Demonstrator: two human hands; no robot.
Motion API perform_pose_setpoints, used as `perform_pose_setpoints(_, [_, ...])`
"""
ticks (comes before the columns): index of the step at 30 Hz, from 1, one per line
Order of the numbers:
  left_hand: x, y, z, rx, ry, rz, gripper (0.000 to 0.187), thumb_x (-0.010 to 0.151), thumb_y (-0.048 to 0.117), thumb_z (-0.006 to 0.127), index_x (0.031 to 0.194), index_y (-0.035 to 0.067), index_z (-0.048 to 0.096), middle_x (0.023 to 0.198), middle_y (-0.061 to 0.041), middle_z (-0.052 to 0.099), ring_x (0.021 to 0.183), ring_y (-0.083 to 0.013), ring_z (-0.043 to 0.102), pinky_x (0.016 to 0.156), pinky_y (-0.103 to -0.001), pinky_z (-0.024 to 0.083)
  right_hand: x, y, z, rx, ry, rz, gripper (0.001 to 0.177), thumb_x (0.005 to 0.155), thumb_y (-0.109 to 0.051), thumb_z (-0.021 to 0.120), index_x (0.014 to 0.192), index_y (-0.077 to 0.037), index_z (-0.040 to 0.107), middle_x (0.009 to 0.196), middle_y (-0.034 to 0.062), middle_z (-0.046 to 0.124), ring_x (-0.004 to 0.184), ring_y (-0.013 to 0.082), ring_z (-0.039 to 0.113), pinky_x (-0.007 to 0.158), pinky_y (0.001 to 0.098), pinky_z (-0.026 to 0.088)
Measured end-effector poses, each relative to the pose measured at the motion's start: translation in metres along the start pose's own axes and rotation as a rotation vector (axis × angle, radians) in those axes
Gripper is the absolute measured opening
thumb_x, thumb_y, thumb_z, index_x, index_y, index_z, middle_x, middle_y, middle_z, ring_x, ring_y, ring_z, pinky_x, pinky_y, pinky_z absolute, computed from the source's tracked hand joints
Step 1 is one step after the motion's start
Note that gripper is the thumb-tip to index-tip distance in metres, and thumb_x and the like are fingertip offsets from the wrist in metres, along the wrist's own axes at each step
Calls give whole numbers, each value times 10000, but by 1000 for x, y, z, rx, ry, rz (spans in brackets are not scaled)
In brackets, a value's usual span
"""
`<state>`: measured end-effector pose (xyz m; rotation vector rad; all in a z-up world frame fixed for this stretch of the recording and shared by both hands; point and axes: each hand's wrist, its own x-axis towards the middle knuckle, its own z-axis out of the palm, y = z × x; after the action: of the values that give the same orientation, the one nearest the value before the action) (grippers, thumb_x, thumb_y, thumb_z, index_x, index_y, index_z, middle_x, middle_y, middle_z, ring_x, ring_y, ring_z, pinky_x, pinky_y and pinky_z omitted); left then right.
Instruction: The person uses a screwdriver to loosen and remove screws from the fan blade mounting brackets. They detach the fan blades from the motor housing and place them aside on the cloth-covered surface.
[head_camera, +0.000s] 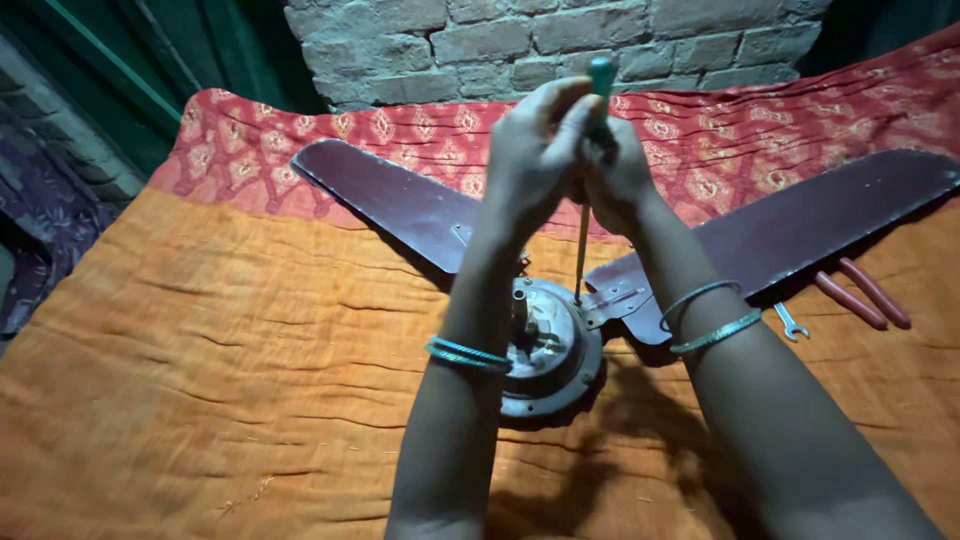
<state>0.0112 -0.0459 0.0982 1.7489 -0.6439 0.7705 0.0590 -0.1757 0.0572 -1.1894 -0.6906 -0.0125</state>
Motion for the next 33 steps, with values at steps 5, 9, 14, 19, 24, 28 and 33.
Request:
perform_pose_setpoints(5, [4, 14, 31, 60, 21, 156, 357, 927, 163, 728, 1251, 41, 639, 1047, -115, 798, 968, -188, 794, 806, -305, 630, -30, 4, -3, -258, 178, -319, 243, 1107, -223, 521, 1222, -32, 620, 914, -20, 629, 796, 83, 608, 657, 267, 501])
perform_pose_setpoints(9, [-13, 25, 41, 42, -19, 156, 290, 972, 127, 703, 1255, 84, 662, 1058, -96, 805, 980, -174, 808, 842, -299, 643, -59, 18, -4, -493, 211, -424, 213, 1117, -135, 537, 1263, 18, 556, 1054, 17, 644, 987, 123, 633, 804, 335, 538])
perform_pose_setpoints(14, [-23, 24, 32, -72, 127, 5, 255, 1010, 87, 630, 1258, 54, 679, 1005, -82, 815, 906, -136, 795, 783, -281, 640, -76, 33, -9, -51, -70, -73, 289, 932, -37, 547, 1219, -21, 574, 1127, -17, 682, 1045, 69, 642, 941, 290, 532])
perform_pose_setpoints(19, [-17, 20, 19, -82, 216, -15, 265, 999, 65, 602, 1252, 17, 664, 975, -66, 808, 900, -107, 786, 787, -270, 636, -78, 38, -17, -930, -116, 242, 171, 913, -165, 754, 1012, -31, 720, 863, 91, 755, 794, 145, 693, 732, 354, 562])
perform_pose_setpoints(24, [-15, 16, 12, -55, 299, -55, 225, 998, 115, 659, 1197, 17, 696, 904, -68, 804, 827, -98, 765, 710, -264, 614, -82, 49, -24, -882, -155, 310, 172, 848, -114, 800, 983, -22, 747, 860, 79, 796, 775, 125, 719, 728, 329, 575])
perform_pose_setpoints(28, [-12, 16, 12, -28, 310, -51, 225, 998, 131, 673, 1186, 9, 695, 888, -67, 799, 802, -90, 757, 686, -260, 602, -83, 49, -31, -778, -182, 280, 141, 843, -42, 769, 977, -8, 746, 866, 64, 796, 794, 114, 722, 727, 310, 583])
perform_pose_setpoints(33, [-5, 15, 13, -39, 316, -45, 213, 999, 125, 677, 1171, 2, 703, 868, -68, 794, 778, -86, 759, 669, -255, 602, -83, 48, -31, -801, -194, 223, 169, 830, 13, 740, 995, -22, 747, 872, 51, 796, 808, 112, 744, 746, 297, 599])
